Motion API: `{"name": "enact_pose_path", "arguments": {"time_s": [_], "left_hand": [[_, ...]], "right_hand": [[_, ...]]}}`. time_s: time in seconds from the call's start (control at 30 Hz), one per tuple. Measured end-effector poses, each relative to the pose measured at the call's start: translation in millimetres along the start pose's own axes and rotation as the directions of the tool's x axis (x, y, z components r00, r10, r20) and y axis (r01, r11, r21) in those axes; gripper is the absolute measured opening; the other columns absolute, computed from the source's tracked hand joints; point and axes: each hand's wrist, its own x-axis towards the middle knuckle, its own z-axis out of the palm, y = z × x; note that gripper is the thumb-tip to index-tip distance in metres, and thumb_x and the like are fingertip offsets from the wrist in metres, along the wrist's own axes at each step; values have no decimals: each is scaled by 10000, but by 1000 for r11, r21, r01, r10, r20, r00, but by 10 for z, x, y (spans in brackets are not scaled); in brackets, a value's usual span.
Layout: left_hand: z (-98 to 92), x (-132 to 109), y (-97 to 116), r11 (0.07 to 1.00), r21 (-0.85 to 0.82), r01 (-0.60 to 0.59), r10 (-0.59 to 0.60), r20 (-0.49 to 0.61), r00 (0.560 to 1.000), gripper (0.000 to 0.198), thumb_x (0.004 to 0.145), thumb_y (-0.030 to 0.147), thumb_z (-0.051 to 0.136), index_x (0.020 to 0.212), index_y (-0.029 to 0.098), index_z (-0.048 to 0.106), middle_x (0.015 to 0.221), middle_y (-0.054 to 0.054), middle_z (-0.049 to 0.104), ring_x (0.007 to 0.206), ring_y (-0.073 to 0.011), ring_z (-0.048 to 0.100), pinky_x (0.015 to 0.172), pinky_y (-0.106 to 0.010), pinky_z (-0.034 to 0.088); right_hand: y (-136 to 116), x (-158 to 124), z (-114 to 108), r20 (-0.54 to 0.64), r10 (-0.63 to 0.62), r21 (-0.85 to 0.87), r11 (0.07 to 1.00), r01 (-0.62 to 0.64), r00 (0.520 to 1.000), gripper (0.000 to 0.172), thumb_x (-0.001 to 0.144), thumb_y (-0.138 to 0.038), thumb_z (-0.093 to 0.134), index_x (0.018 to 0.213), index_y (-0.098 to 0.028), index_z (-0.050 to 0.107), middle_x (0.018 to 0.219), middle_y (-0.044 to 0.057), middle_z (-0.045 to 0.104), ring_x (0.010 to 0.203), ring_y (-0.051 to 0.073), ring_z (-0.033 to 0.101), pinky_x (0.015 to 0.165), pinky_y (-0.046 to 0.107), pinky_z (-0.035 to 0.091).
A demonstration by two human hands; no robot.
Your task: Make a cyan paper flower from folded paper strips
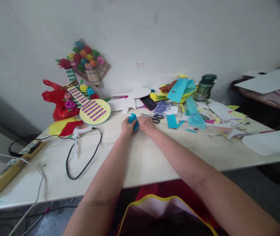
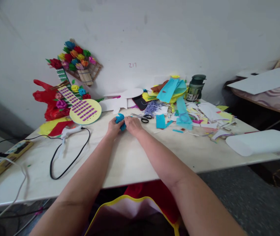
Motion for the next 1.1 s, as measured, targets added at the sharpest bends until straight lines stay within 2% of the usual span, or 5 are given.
{"name": "enact_pose_path", "arguments": {"time_s": [0.13,0.43,0.6,0.83,1.1], "left_hand": [[-8,-5,-5,995,89,-52,53,-8,999,239,596,360,629,711,164,554,617,13,533,586,-119,481,567,-237,407],[-36,-75,51,995,60,-84,85,-3,996,220,591,350,634,668,166,542,583,28,496,572,-108,445,539,-219,377],[-52,-77,13,996,50,-77,77,-5,997,216,602,341,629,694,161,554,591,22,518,579,-111,463,537,-218,384],[-47,-62,-6,996,73,-50,55,-68,996,215,592,333,648,697,162,570,596,10,548,587,-133,500,580,-249,406],[2,-69,47,996,92,16,-1,-154,988,183,595,300,642,657,160,542,574,12,518,589,-137,480,594,-258,398]], "right_hand": [[89,24,18,60,197,352,913,-206,978,193,805,-190,465,895,-141,629,815,73,662,778,168,610,700,254,451],[87,12,-33,359,331,815,344,-466,873,68,761,-126,528,770,-121,595,409,-68,460,371,59,437,428,174,429],[66,33,22,324,344,747,478,-462,881,88,762,-168,524,780,-130,601,442,-57,486,381,68,447,440,184,430],[49,40,68,11,189,269,945,-185,982,210,787,-258,490,862,-132,641,835,91,668,780,173,600,690,245,437],[-115,-37,7,4,-131,-190,973,129,991,335,852,-104,274,960,-45,586,935,194,595,811,214,566,639,287,366]]}}
